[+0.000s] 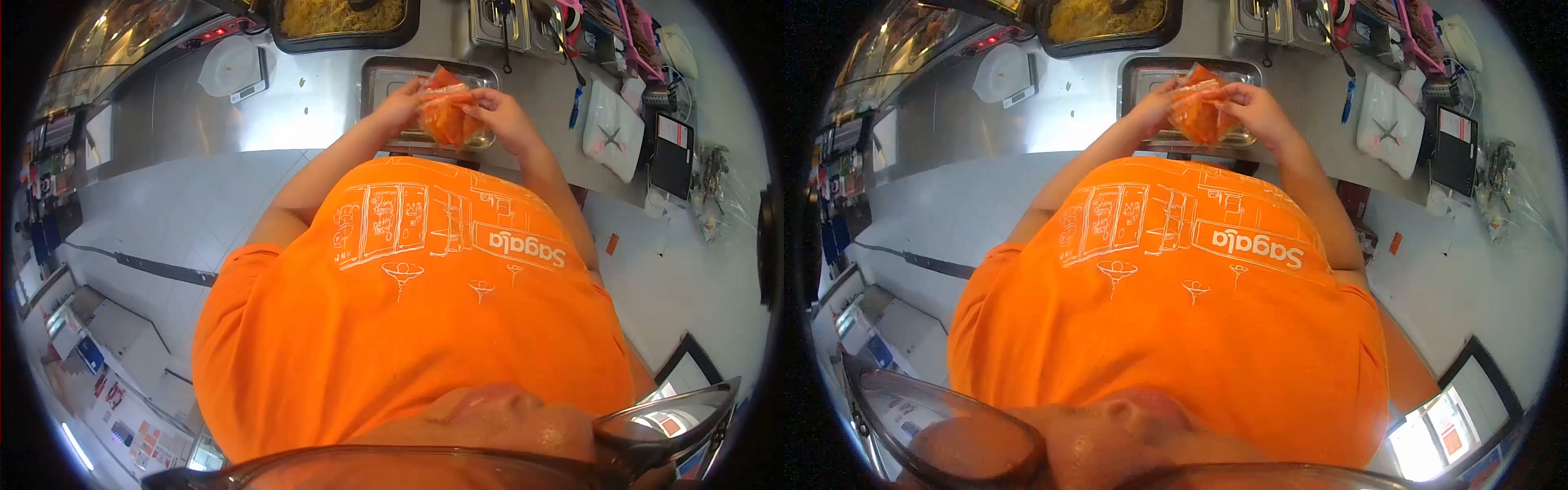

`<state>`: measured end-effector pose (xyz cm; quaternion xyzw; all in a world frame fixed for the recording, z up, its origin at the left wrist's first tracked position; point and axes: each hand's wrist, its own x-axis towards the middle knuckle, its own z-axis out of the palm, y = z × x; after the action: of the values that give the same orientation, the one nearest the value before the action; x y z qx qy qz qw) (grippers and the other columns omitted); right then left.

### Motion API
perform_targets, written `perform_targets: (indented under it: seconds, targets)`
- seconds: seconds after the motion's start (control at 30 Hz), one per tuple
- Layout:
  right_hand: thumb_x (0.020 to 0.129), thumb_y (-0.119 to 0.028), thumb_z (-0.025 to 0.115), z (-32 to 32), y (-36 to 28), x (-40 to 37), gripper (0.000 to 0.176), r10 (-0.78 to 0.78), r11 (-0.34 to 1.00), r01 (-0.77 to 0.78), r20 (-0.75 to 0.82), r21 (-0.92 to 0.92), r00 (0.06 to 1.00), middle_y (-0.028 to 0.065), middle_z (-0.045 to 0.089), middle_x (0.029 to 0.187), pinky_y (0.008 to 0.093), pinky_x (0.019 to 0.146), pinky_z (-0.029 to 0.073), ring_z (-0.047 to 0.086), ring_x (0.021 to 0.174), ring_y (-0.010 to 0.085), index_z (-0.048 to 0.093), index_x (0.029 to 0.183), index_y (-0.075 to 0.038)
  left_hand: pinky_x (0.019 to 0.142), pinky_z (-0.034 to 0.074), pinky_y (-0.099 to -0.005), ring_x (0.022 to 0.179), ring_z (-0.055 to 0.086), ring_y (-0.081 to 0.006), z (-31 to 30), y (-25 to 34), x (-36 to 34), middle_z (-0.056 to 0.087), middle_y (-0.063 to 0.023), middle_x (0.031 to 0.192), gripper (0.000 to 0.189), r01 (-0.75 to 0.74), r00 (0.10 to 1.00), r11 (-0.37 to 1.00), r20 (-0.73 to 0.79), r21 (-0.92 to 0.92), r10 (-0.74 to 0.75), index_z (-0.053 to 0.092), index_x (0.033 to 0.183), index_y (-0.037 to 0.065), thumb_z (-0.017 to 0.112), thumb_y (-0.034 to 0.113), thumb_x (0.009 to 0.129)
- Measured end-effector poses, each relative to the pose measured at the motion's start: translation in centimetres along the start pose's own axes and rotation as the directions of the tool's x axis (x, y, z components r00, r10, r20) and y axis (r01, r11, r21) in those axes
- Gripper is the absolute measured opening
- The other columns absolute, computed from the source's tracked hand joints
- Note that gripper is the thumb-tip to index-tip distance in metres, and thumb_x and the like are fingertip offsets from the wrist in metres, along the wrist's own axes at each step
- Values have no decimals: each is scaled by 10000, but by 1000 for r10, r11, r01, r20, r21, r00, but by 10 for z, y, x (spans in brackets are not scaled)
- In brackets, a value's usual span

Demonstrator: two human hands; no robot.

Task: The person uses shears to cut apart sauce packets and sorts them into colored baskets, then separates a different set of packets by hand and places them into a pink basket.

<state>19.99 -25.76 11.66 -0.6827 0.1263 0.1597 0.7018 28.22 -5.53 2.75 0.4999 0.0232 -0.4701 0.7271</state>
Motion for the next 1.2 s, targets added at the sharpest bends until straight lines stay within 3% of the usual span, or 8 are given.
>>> perform_targets:
  seconds: [0.07,0.37,0.47,0.57,0.87,0.97,1.07,1.2]
  targets:
    - [920,-72,598,6,11,11,190,82,988,-75,-49,134,995,62,678,997,260,779,496,631,876,123,627,1091,6,801,564,-357,1020,648,-219,14,8,-13,587,-105,1233,345,25,993,993,116,-112,-12,458,1313,78,486,220,1000]
    - [897,-109,644,3,29,19,202,41,981,-76,-188,-179,981,80,676,957,268,748,488,622,861,140,621,1051,20,950,511,-483,1220,538,-314,10,11,-21,480,-147,1373,515,194,941,908,332,-372,-65,356,1417,116,337,445,1022]
    - [912,-146,630,0,64,29,190,-386,745,132,-261,-654,885,100,667,919,294,750,483,618,832,169,616,1023,8,945,508,-503,1212,541,-325,13,4,-16,478,-153,1374,519,245,942,900,307,-360,-133,354,1412,112,318,452,1023]
    - [915,-185,629,3,71,34,200,-175,955,105,-240,-277,955,119,654,895,327,760,478,614,815,201,602,1000,-5,935,509,-509,1202,548,-324,20,3,-18,483,-157,1366,517,255,954,903,243,-346,-176,363,1405,110,303,453,1024]
    - [905,-174,623,14,98,21,255,-244,913,16,-515,-408,822,134,653,957,324,750,485,623,839,202,567,1097,-14,968,474,-504,1199,544,-292,42,-28,-11,496,-114,1358,496,108,987,903,152,-415,-48,373,1408,114,237,412,1036]
    - [903,-166,626,10,95,17,330,-65,989,-5,-469,-145,881,139,647,1028,326,764,505,643,895,219,548,1171,9,956,488,-487,1197,546,-288,42,-33,-7,508,-121,1342,495,170,985,926,74,-338,-154,370,1411,106,234,401,1037]
    - [906,-141,622,0,66,7,370,295,940,-236,-244,245,924,147,635,1081,326,788,522,654,928,221,535,1206,57,895,512,-493,1167,556,-269,49,-19,-15,525,-101,1311,475,205,979,934,81,-291,-190,392,1369,109,190,390,1043]
    - [912,-109,611,-7,34,-11,348,429,847,-338,-153,410,890,153,645,1077,310,791,530,655,915,188,553,1192,89,882,517,-452,1158,558,-278,54,-15,-15,539,-126,1286,453,122,993,980,13,-155,-121,397,1363,84,246,366,1042]
